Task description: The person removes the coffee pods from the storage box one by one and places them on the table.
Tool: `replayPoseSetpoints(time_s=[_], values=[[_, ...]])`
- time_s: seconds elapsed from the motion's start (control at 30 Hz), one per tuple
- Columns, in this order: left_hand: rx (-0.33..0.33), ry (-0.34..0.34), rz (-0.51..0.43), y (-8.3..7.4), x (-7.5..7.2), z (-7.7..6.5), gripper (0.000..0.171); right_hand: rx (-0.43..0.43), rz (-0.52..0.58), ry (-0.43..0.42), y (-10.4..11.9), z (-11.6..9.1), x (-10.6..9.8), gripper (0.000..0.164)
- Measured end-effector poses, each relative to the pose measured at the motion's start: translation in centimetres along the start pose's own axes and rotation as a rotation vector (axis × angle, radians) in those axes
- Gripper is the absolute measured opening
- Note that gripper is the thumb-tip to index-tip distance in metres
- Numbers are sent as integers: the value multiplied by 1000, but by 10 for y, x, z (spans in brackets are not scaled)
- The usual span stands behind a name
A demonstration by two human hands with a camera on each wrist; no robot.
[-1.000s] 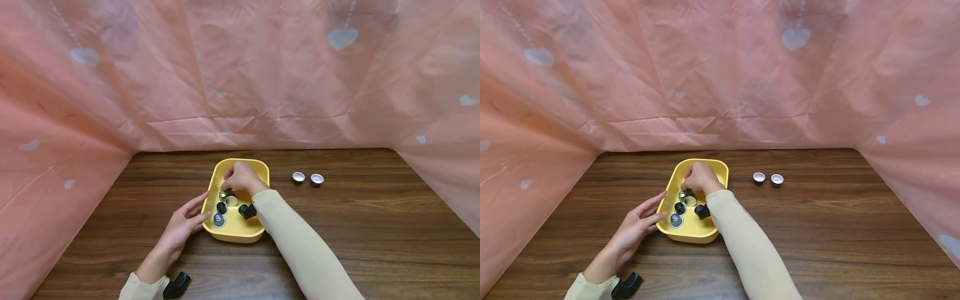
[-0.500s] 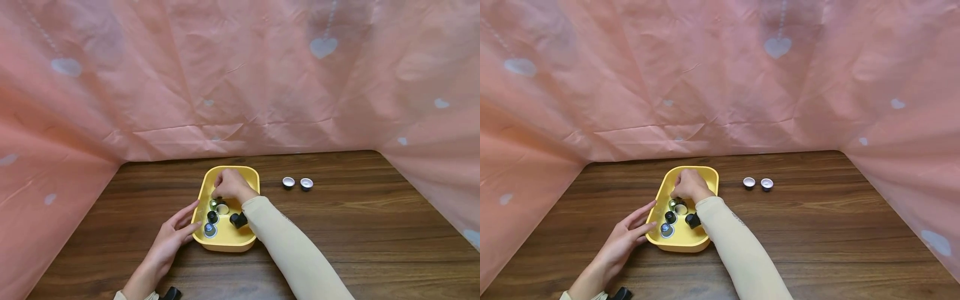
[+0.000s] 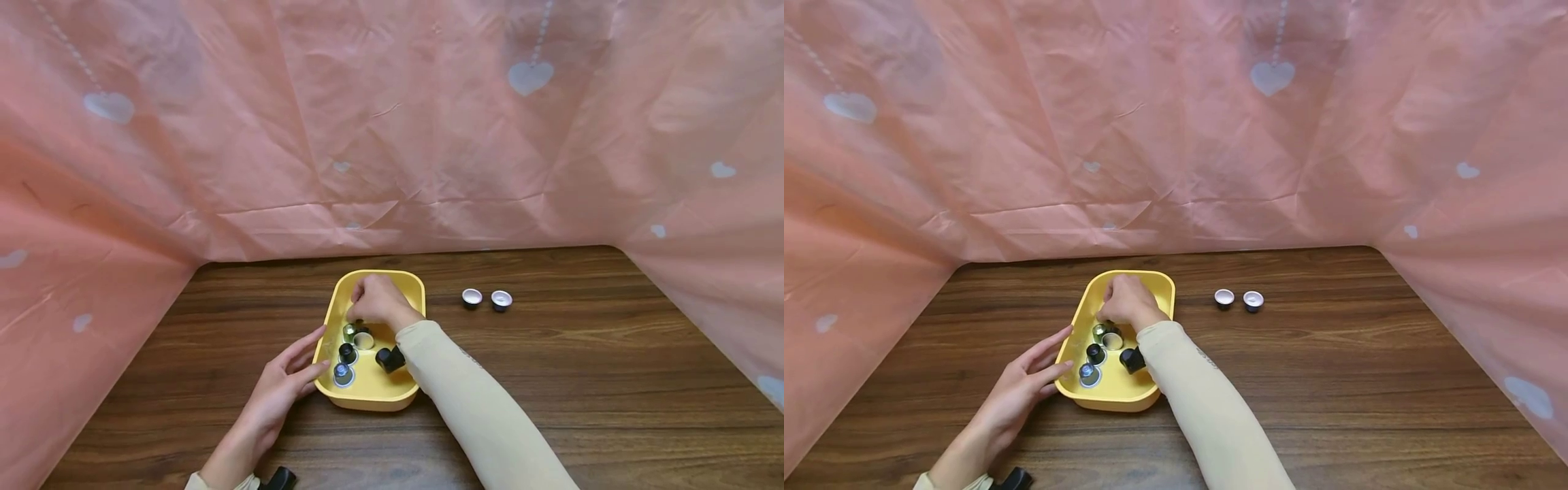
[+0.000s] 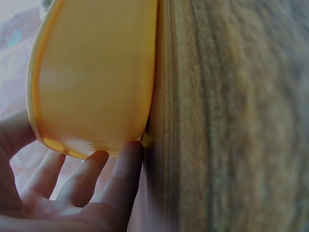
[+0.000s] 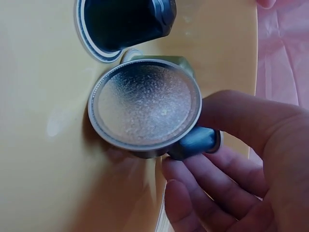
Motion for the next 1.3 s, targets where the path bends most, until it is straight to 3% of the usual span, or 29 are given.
replayPoseSetpoints(time_s=[0.17, 0.4, 0.8, 0.97, 1.3], values=[[-1, -4, 0, -1, -1, 0, 60, -5, 13, -36, 2, 0, -5, 36], [3, -1, 0, -2, -1, 1, 60, -28, 41, -62, 6, 0, -9, 22], [9, 3, -15, -4, -2, 1, 60, -26, 68, -46, 8, 0, -7, 26], [10, 11, -18, -1, 0, 1, 60, -24, 101, -82, 6, 0, -10, 27], [8, 26, -8, 3, 0, 5, 62, -58, 203, -184, 17, -6, -44, 29]])
Point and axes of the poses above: each hand's wrist, its own z-axis towards the middle knuckle, its own x-axis out of the palm, y = z × x, the point moved 10 cm from there along z, towards the middle knuckle, and after that the axes turned 3 degrees about -y, right-handed, at the moved point
